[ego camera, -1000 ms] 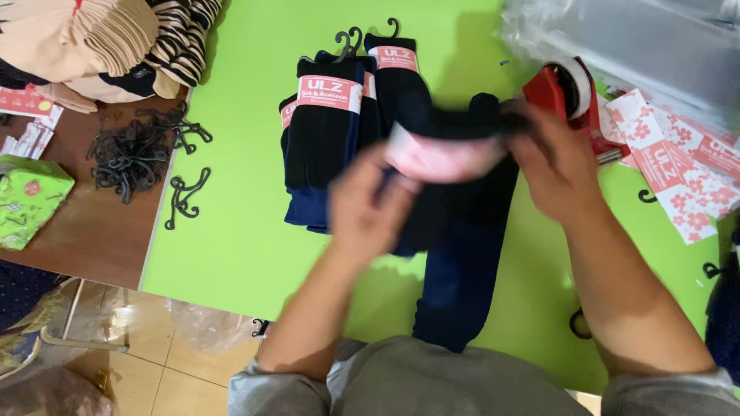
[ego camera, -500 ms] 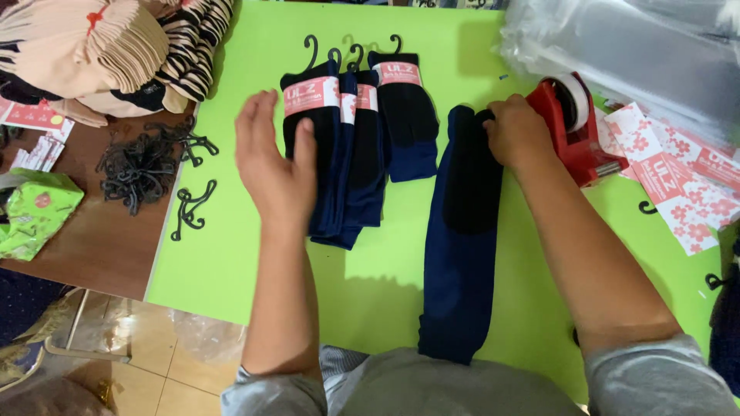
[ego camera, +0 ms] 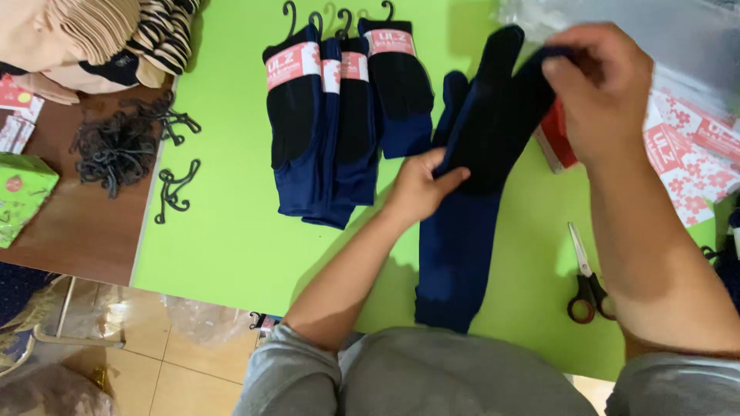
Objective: Labeling and attaching plastic hooks to pairs of socks for retail display
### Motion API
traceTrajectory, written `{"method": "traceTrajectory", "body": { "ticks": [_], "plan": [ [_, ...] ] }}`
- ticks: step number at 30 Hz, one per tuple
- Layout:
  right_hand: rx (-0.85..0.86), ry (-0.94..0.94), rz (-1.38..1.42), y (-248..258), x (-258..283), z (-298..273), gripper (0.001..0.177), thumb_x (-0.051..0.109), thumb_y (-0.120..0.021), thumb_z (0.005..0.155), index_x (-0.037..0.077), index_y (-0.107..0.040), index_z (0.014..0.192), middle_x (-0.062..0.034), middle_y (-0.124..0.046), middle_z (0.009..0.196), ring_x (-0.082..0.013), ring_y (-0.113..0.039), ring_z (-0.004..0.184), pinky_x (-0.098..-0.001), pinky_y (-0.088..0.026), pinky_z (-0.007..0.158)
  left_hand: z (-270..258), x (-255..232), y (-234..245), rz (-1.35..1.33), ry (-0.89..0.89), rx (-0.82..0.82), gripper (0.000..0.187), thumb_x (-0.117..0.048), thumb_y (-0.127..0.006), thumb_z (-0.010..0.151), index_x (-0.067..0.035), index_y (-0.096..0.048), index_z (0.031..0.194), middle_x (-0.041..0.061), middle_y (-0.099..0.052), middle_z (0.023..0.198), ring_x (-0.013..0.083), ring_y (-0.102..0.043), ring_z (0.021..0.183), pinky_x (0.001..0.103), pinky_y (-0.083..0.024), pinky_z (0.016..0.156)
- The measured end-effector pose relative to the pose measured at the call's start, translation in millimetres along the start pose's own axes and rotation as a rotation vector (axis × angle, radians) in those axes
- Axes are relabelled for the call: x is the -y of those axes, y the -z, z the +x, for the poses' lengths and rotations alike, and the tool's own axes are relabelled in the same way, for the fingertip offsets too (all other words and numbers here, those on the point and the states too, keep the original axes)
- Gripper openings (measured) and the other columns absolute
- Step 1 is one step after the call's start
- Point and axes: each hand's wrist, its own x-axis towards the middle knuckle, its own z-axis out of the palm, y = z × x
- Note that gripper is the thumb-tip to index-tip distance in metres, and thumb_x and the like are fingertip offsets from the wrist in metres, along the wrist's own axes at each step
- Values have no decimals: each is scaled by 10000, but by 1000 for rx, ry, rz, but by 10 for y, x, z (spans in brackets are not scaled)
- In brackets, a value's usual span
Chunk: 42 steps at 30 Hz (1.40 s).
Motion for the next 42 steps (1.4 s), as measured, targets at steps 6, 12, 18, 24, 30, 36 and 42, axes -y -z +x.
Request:
{"method": "traceTrajectory", "body": {
  "ticks": [6,12,18,24,30,36,42],
  "plan": [
    [499,167,3,-72,618,-1274,102,156,-595,962,111,-682,933,-50,-716,966,-217,-676,861,-379,-513,848,331,493,123,296,-10,-42,165,-98,-698,818,-218,-750,918,-72,-711,757,71,-608,694,285,-443,648],
    [643,509,-513,-223,377,-1688,286,276,-737,948,119,-724,1187,-41,-680,1219,-242,-674,1075,-376,-568,953,357,551,147,277,-24,0,218,-132,-658,857,-196,-788,1019,-46,-807,897,67,-695,789,254,-491,693],
    [324,-37,-337,-52,441,-857,639,354,-648,974,-1,-501,1484,-233,-463,1589,-380,-421,1485,-517,-322,1218,-10,-90,126,-75,-331,56,433,152,-510,801,-61,-722,1113,73,-742,1128,169,-710,1069,264,-551,991],
    [791,-631,17,5,561,-608,206,187,-752,900,63,-813,1053,11,-764,861,-86,-654,795,-260,-513,722,-315,-504,419,-172,-410,431,403,77,-607,954,-93,-637,1318,68,-649,1292,210,-648,1252,340,-514,1131],
    [575,-465,-79,-14,849,-655,247,173,-890,780,179,-747,981,73,-621,719,-56,-496,610,-219,-373,551,-901,-442,64,-266,-74,312,830,-198,-864,802,-89,-433,1503,53,-552,1449,169,-543,1321,295,-411,1179],
    [356,-546,-340,-414,64,-617,310,242,-779,928,140,-655,1194,-76,-686,1156,-248,-644,1089,-442,-478,981,-1255,301,-112,-441,352,139,306,-223,-636,1004,-77,-637,1272,-8,-689,1149,103,-623,1044,274,-512,900],
    [399,-164,-660,-78,91,-1065,585,364,-793,927,118,-600,1421,-135,-667,1256,-334,-654,1181,-429,-528,995,-1269,251,-171,-616,529,7,467,-201,-734,970,-5,-625,1379,165,-688,1286,208,-652,1153,366,-573,958]
  ]
}}
